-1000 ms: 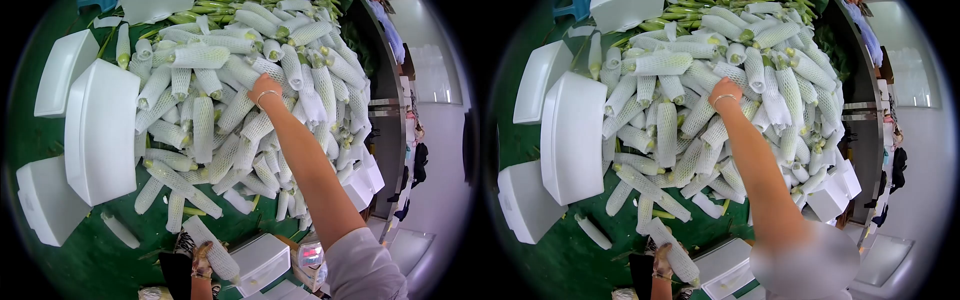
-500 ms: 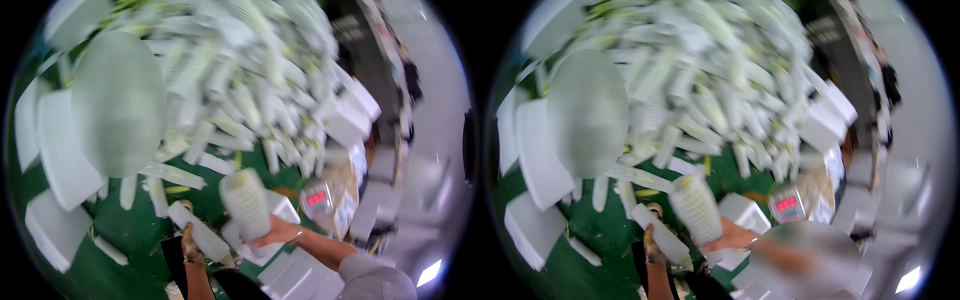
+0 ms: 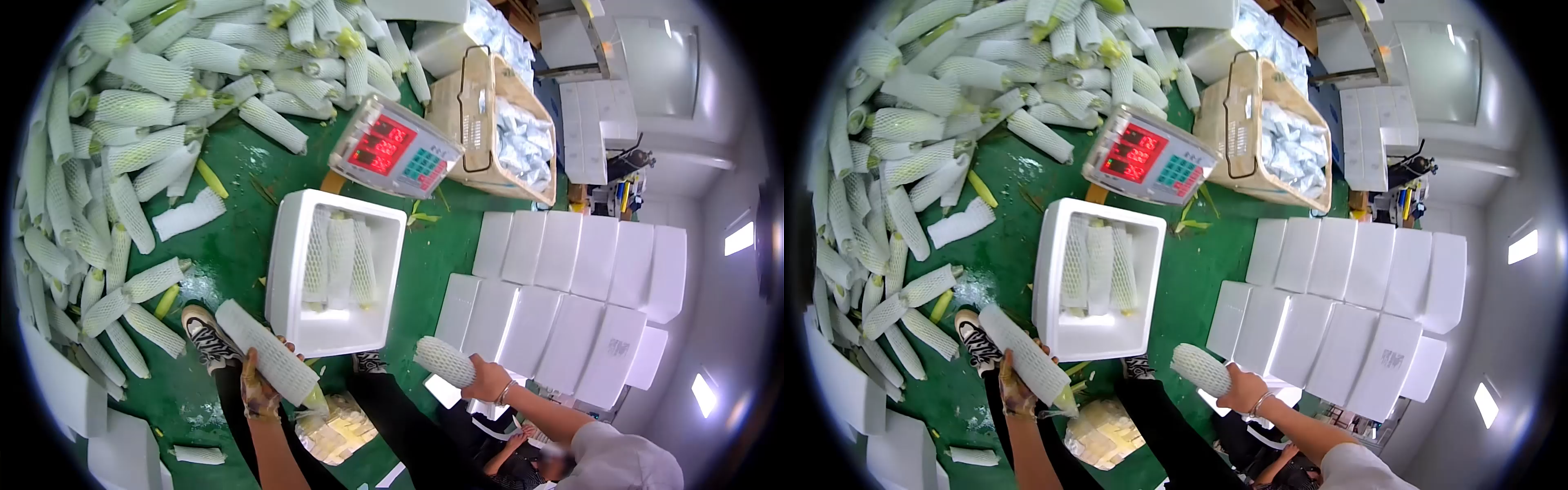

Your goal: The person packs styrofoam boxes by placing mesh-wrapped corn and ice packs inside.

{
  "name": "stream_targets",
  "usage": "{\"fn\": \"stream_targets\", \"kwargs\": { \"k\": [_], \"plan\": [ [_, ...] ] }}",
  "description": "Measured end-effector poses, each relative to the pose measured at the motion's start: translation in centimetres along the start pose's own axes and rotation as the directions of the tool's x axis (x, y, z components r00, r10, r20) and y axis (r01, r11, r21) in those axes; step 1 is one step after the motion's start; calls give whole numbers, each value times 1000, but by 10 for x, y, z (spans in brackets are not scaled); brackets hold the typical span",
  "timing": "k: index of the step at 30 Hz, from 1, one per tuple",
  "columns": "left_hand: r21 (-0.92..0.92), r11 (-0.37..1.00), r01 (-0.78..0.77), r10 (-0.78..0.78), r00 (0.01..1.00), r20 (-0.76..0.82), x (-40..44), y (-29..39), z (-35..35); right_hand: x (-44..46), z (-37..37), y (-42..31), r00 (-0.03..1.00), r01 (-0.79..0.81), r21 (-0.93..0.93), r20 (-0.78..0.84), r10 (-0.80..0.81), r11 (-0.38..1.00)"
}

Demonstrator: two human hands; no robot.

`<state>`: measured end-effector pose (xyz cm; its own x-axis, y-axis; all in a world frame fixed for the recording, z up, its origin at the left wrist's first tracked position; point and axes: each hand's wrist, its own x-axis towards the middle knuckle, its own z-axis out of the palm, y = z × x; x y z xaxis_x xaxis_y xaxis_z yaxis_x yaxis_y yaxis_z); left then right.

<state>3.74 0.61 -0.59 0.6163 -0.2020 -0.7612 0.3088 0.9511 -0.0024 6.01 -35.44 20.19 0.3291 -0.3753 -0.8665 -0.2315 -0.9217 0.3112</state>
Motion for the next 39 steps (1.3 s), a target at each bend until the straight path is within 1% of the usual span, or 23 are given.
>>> {"fn": "stream_targets", "kwargs": {
  "k": [4,7,8,9,11,12,13,14,16,17,19,20,23,26,29,30,31,33,34,35,37,38,39],
  "plan": [
    [321,947,-13,-25,993,115,11,-18,-8,36,-11,19,982,170,58,79,-174,984],
    [297,954,31,5,993,-120,14,-25,-18,80,-22,-5,917,316,184,192,-349,931],
    [297,955,17,28,989,-148,15,-27,-20,92,-34,-24,882,301,291,278,-381,908],
    [293,956,-2,53,985,-166,19,-27,-18,121,-29,-32,815,418,282,304,-493,864],
    [294,955,-35,88,982,-170,19,-29,-17,175,-12,-63,655,540,441,315,-687,717],
    [295,954,-47,97,983,-157,20,-30,-16,193,-17,-91,575,434,441,536,-618,786],
    [294,954,-56,102,985,-143,20,-31,-15,208,-17,-118,515,292,441,675,-528,849],
    [265,963,-48,85,988,-132,22,-31,-15,227,-9,-140,433,250,453,738,-517,856],
    [203,979,-25,49,993,-111,24,-33,-14,251,12,-182,590,490,301,576,-566,818],
    [224,974,-20,49,991,-122,27,-36,-18,252,18,-190,643,599,166,483,-594,783],
    [276,961,2,42,987,-157,24,-33,-27,241,41,-199,680,725,-123,287,-675,678],
    [314,949,-19,59,991,-118,23,-33,-20,228,60,-182,576,798,-187,-46,-816,574],
    [315,949,-18,56,992,-111,27,-34,-28,180,63,-155,418,719,-367,-450,-789,590],
    [369,930,0,31,996,-80,27,-39,-24,184,85,-149,702,632,-235,-231,-674,739],
    [385,923,-13,23,999,-21,23,-52,6,233,103,-170,762,501,-279,-307,-570,819],
    [221,975,21,-14,999,-36,22,-60,17,229,107,-171,819,460,-203,-280,-501,865],
    [221,975,5,-7,1000,7,22,-70,18,212,107,-163,791,560,26,-314,-525,828],
    [261,965,38,-45,999,21,22,-85,29,179,90,-133,726,687,423,-418,-546,590],
    [211,973,94,-97,995,3,27,-101,22,158,84,-115,800,577,675,-355,-483,460],
    [323,944,62,-65,998,0,26,-113,24,134,67,-105,858,410,866,-260,-442,287],
    [560,827,51,-71,997,13,37,-145,-23,84,18,-89,732,678,500,-398,-552,539],
    [636,770,48,-83,996,25,46,-165,-51,74,-1,-92,604,797,284,-390,-695,533],
    [815,579,-25,-125,985,119,47,-163,-57,70,-18,-96,469,875,57,-339,-815,480]
  ]
}}
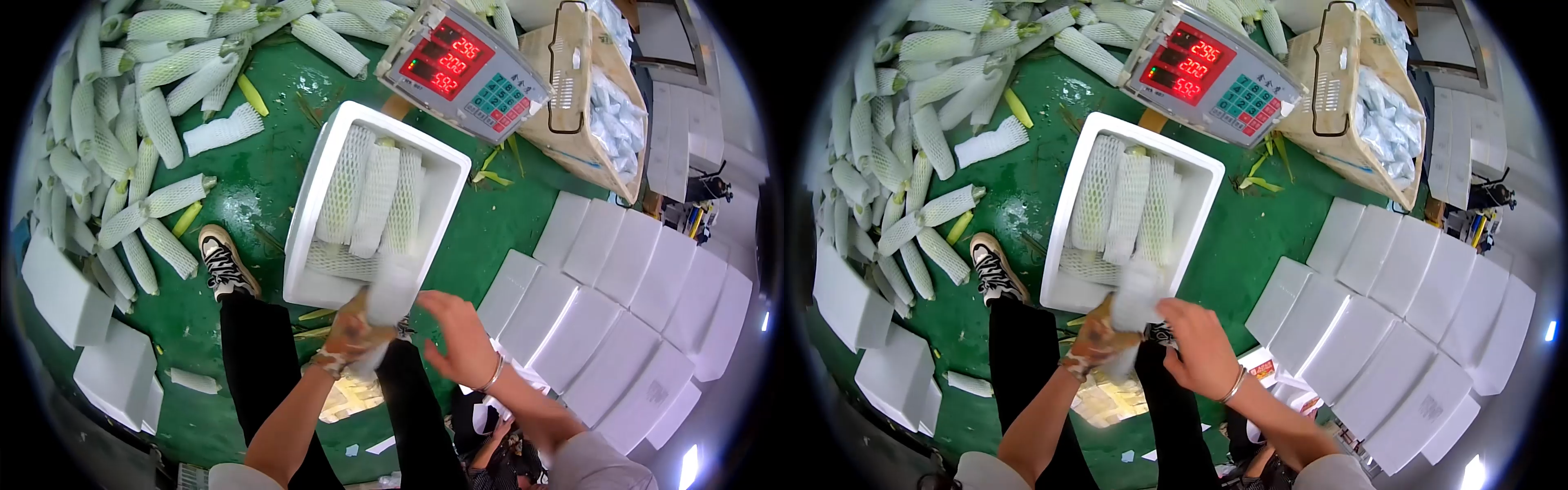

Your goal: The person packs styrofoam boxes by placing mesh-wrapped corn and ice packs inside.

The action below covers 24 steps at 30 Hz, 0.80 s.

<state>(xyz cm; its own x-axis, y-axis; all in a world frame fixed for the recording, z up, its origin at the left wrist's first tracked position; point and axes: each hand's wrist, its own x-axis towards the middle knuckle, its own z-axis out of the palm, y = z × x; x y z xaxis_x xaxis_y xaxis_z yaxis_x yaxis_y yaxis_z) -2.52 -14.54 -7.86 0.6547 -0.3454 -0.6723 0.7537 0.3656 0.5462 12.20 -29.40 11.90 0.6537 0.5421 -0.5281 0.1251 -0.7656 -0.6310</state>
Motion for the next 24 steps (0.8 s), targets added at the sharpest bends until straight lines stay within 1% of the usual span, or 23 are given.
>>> {"fn": "stream_targets", "kwargs": {
  "k": [1,2,3,4,5,6,7,8,9,10,11,12,13,14,16,17,18,19,20,21,22,23,24],
  "plan": [
    [388,916,-104,53,989,140,-5,21,0,3,-9,-3,983,171,-172,99,-156,970],
    [577,796,-184,52,970,238,-8,36,2,3,-7,1,966,240,-312,175,-192,919],
    [660,713,-238,35,952,305,-7,53,4,5,2,9,941,319,-434,252,-226,843],
    [684,711,-163,-113,934,340,-10,76,6,12,15,17,906,412,-534,328,-268,738],
    [633,769,-87,-157,934,320,-15,88,11,14,28,34,901,397,-497,372,-224,772],
    [576,817,-8,-201,933,298,-20,100,17,14,19,27,907,329,-404,385,-168,853],
    [614,790,-10,-180,952,247,-24,93,15,13,18,30,898,357,-462,410,-162,812],
    [414,909,-53,-43,975,220,-25,91,13,16,16,22,930,272,-438,349,-117,857],
    [183,974,-133,98,977,188,-24,89,11,9,11,21,931,258,-446,352,-97,857],
    [-32,972,-232,234,960,152,-22,87,8,-1,11,34,926,216,-350,371,-77,911],
    [217,961,-170,135,976,169,-20,118,-5,-16,11,46,973,76,-258,230,-16,963],
    [438,893,-99,29,986,164,-18,138,-20,-25,6,48,969,-123,-175,189,156,977],
    [339,939,49,-134,964,231,-17,140,-33,-28,4,56,957,-203,-191,169,236,960],
    [254,966,-43,-4,983,182,-13,119,-35,-30,0,60,935,-286,-209,151,320,935],
    [88,970,-226,220,972,79,-7,64,-20,-14,9,72,918,-343,-175,146,369,923],
    [437,899,-39,21,999,47,-17,108,-22,8,14,70,889,-380,-185,197,413,906],
    [707,681,-189,423,890,-169,-8,52,-23,34,18,76,881,-324,-157,309,358,933],
    [531,828,-181,402,851,-337,-5,47,-27,57,36,94,816,-357,-238,392,425,904],
    [324,918,-228,370,786,-496,-1,43,-31,80,49,90,886,-290,-115,342,311,950],
    [813,565,-137,694,612,-379,-1,56,-36,95,77,101,939,-187,-148,264,220,971],
    [751,660,-40,483,787,-383,-12,100,-39,105,105,118,930,-156,-190,302,209,969],
    [662,738,-128,504,757,-416,-10,88,-43,117,110,102,853,-299,-247,362,374,922],
    [572,794,-203,521,712,-471,-6,79,-43,113,115,104,903,-239,-246,299,308,939]
  ]
}}
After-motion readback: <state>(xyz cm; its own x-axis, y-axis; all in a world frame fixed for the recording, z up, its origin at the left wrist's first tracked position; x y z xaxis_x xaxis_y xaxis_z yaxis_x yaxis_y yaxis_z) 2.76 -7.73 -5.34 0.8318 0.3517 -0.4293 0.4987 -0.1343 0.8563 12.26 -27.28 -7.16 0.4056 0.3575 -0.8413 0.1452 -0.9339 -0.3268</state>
